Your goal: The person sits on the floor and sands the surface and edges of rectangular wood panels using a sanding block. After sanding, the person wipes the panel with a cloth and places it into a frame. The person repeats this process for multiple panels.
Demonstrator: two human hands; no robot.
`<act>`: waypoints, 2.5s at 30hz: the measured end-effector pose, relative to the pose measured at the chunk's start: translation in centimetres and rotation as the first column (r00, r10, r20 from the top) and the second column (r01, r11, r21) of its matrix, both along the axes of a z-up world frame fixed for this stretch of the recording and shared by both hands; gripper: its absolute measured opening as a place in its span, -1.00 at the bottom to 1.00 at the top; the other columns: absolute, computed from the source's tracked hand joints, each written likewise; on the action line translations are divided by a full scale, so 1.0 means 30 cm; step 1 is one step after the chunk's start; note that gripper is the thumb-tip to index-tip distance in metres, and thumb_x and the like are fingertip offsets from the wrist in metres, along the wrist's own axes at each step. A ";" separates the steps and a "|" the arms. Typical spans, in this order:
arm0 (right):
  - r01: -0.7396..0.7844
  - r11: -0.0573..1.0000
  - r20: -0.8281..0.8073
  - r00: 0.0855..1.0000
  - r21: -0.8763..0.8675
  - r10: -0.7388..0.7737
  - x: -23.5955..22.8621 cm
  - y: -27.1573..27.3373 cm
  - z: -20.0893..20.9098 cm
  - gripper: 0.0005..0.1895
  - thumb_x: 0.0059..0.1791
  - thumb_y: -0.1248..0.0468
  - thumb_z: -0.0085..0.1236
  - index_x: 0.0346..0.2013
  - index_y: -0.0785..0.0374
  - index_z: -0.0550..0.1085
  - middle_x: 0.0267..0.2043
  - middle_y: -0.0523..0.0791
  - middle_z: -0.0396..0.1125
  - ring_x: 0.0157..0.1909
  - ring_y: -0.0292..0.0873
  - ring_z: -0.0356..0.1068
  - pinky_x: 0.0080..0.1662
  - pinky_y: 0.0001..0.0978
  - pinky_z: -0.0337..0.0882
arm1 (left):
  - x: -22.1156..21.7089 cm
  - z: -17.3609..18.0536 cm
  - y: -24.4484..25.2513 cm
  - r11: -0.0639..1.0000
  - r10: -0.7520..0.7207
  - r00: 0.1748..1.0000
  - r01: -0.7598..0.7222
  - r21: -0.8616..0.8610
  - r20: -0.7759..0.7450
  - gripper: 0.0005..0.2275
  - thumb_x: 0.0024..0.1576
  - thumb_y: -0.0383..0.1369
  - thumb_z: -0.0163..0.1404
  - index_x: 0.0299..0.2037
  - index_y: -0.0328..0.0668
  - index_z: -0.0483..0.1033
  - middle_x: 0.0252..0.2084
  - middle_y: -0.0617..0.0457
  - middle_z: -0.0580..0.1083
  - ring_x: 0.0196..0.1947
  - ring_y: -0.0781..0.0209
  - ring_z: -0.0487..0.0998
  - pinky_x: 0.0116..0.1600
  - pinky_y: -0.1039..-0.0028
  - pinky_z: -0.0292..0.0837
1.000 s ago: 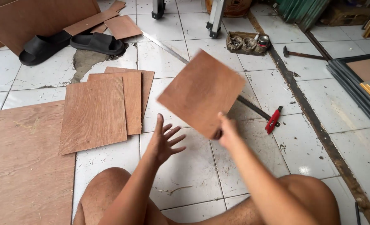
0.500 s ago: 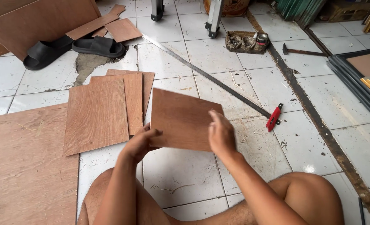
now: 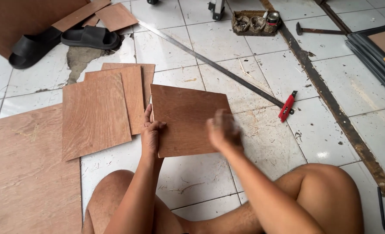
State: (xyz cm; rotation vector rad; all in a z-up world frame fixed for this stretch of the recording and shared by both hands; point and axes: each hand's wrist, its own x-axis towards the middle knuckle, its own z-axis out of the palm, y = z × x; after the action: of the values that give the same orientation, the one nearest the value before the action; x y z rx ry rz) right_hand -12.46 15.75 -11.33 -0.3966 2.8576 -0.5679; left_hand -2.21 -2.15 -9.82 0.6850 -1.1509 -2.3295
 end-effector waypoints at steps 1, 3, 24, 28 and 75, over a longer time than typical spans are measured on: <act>0.005 1.000 0.001 1.000 0.002 -0.005 0.084 -0.028 0.089 -0.33 -0.07 -0.04 -0.37 0.24 0.25 -0.11 0.11 0.17 0.05 0.17 0.11 0.09 0.00 0.27 0.03 | -0.012 -0.050 -0.014 1.000 -0.005 1.000 0.005 0.002 0.001 -0.34 -0.20 -0.69 -0.16 0.20 -0.04 0.09 0.01 0.07 0.38 -0.10 0.23 0.44 -0.09 0.53 0.36; -0.537 0.782 -0.018 0.828 -0.316 0.561 0.255 -0.087 0.264 -0.40 -0.01 0.05 -0.49 0.27 0.19 -0.21 0.32 0.08 -0.26 0.35 0.14 -0.39 0.09 0.40 -0.48 | -0.027 -0.153 -0.042 0.992 0.116 0.992 -0.118 0.044 0.038 -0.32 -0.25 -0.65 -0.18 0.16 0.15 0.16 0.04 0.04 0.35 -0.08 0.07 0.42 -0.10 0.39 0.37; -0.425 0.894 0.203 0.872 -0.142 0.446 0.266 -0.034 0.146 -0.40 0.00 -0.03 -0.76 0.28 0.14 -0.32 0.37 -0.08 -0.51 0.37 -0.11 -0.56 0.15 0.28 -0.52 | 0.053 0.019 -0.020 0.978 0.192 0.973 -0.201 0.063 0.125 -0.31 -0.24 -0.62 -0.20 0.17 0.25 0.13 0.06 0.18 0.34 -0.08 0.19 0.42 -0.13 0.48 0.36; -0.353 0.913 -0.376 0.832 0.205 0.407 0.073 0.034 -0.081 -0.53 0.03 0.14 -0.41 0.22 0.20 0.02 0.30 -0.05 -0.13 0.31 -0.10 -0.16 0.11 0.33 -0.16 | 0.041 -0.029 -0.057 0.980 0.200 0.975 -0.201 -0.005 0.095 -0.30 -0.26 -0.64 -0.16 0.15 0.27 0.17 0.02 0.13 0.37 -0.17 0.19 0.46 -0.20 0.52 0.38; 0.017 0.988 0.204 0.978 0.151 -0.048 -0.250 -0.084 0.107 -0.38 -0.06 -0.04 -0.83 0.25 0.13 -0.34 0.35 -0.20 -0.63 0.35 -0.14 -0.63 0.20 0.19 -0.52 | 0.003 0.253 0.076 0.998 0.029 0.947 -0.043 0.035 0.319 -0.31 -0.28 -0.63 -0.30 0.20 0.04 0.12 0.23 0.03 0.17 -0.01 0.12 0.26 0.00 0.44 0.07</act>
State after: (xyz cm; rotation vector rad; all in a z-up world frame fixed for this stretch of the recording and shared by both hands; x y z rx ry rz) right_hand -19.96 13.23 -8.11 -0.2504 2.6874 -0.3735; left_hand -2.12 0.12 -2.23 1.1215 -1.2138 -2.2724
